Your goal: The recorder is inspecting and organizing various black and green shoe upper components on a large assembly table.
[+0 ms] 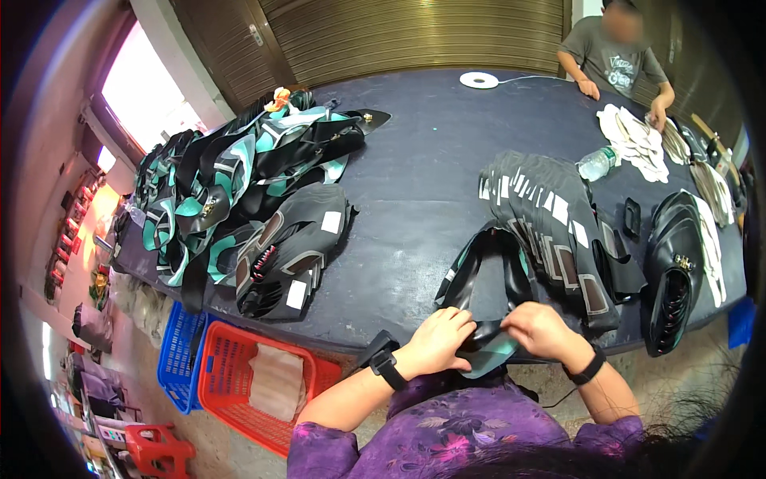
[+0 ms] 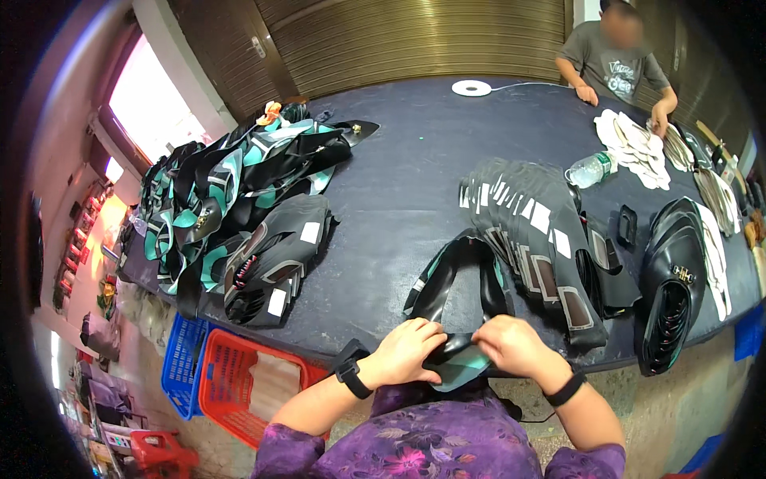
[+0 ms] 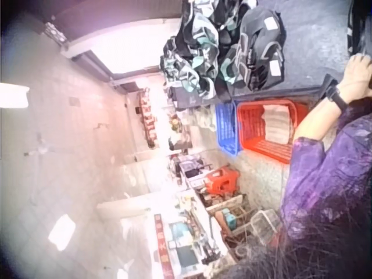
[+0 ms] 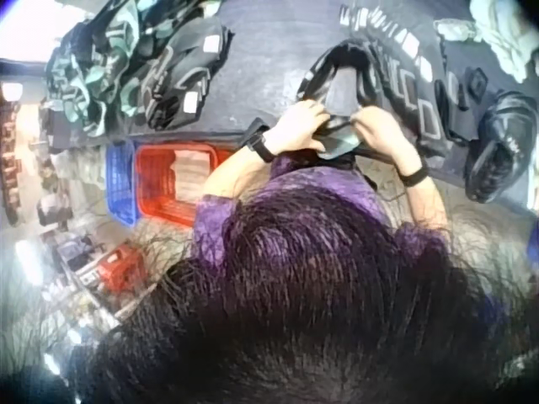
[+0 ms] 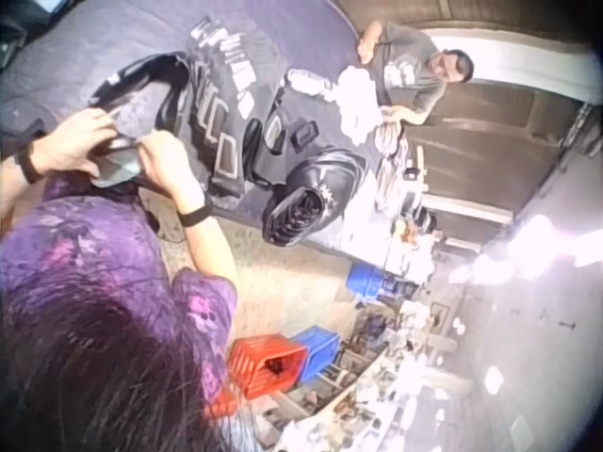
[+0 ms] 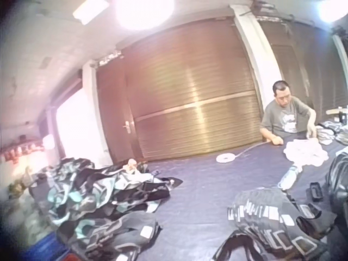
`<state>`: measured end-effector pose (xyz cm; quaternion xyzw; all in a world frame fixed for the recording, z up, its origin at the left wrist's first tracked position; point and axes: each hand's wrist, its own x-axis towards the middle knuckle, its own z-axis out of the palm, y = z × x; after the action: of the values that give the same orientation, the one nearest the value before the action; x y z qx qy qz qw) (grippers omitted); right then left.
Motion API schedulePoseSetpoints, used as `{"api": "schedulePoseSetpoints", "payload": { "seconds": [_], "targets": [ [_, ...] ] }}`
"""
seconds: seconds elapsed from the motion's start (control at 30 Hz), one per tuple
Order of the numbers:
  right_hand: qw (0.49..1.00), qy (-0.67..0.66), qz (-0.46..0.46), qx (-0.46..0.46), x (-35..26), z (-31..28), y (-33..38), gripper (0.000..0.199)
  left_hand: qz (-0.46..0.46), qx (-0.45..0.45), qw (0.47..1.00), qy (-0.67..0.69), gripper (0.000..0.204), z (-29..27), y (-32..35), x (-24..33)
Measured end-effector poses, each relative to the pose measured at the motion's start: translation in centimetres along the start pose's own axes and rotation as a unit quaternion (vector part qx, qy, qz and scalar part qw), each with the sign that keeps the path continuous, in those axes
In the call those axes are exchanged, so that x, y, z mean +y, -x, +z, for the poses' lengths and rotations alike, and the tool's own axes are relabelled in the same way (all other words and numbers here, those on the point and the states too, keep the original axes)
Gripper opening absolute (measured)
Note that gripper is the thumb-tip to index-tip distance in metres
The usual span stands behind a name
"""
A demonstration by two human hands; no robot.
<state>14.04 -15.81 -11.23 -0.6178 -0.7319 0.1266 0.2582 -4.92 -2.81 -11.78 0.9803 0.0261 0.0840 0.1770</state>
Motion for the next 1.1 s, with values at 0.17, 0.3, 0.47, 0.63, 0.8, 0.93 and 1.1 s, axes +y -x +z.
{"api": "schedulePoseSetpoints", "payload": {
  "seconds": [0.17,0.3,0.47,0.63,0.8,0.93,1.1],
  "targets": [
    [0.999,0.045,-0.005,-0.003,-2.1,1.1,1.8,0.051,0.015,0.001,0.999,0.051,0.070,-0.1,-0.1,-0.6],
    [0.995,0.084,0.003,0.050,-2.4,2.7,2.0,0.060,0.025,-0.033,0.999,0.021,0.074,-0.2,-0.5,-0.4],
    [0.996,0.065,0.016,0.059,-2.6,3.6,2.3,0.060,0.065,-0.029,0.997,-0.012,0.064,-0.2,0.1,-0.5],
    [0.994,0.056,0.026,0.085,-2.5,3.9,2.7,0.056,0.089,-0.001,0.996,-0.004,0.053,-0.1,0.3,-1.0],
    [0.990,0.063,0.047,0.117,-1.8,4.1,2.6,0.054,0.124,0.015,0.991,-0.051,0.050,0.5,0.1,-0.7],
    [0.989,0.013,0.047,0.137,-1.5,4.4,2.5,0.056,0.122,0.033,0.990,-0.065,0.036,0.9,0.1,-1.2],
    [0.989,-0.008,0.052,0.137,-1.6,4.2,2.6,0.057,0.098,0.030,0.995,-0.007,0.036,0.8,0.1,-2.0]
  ]
}}
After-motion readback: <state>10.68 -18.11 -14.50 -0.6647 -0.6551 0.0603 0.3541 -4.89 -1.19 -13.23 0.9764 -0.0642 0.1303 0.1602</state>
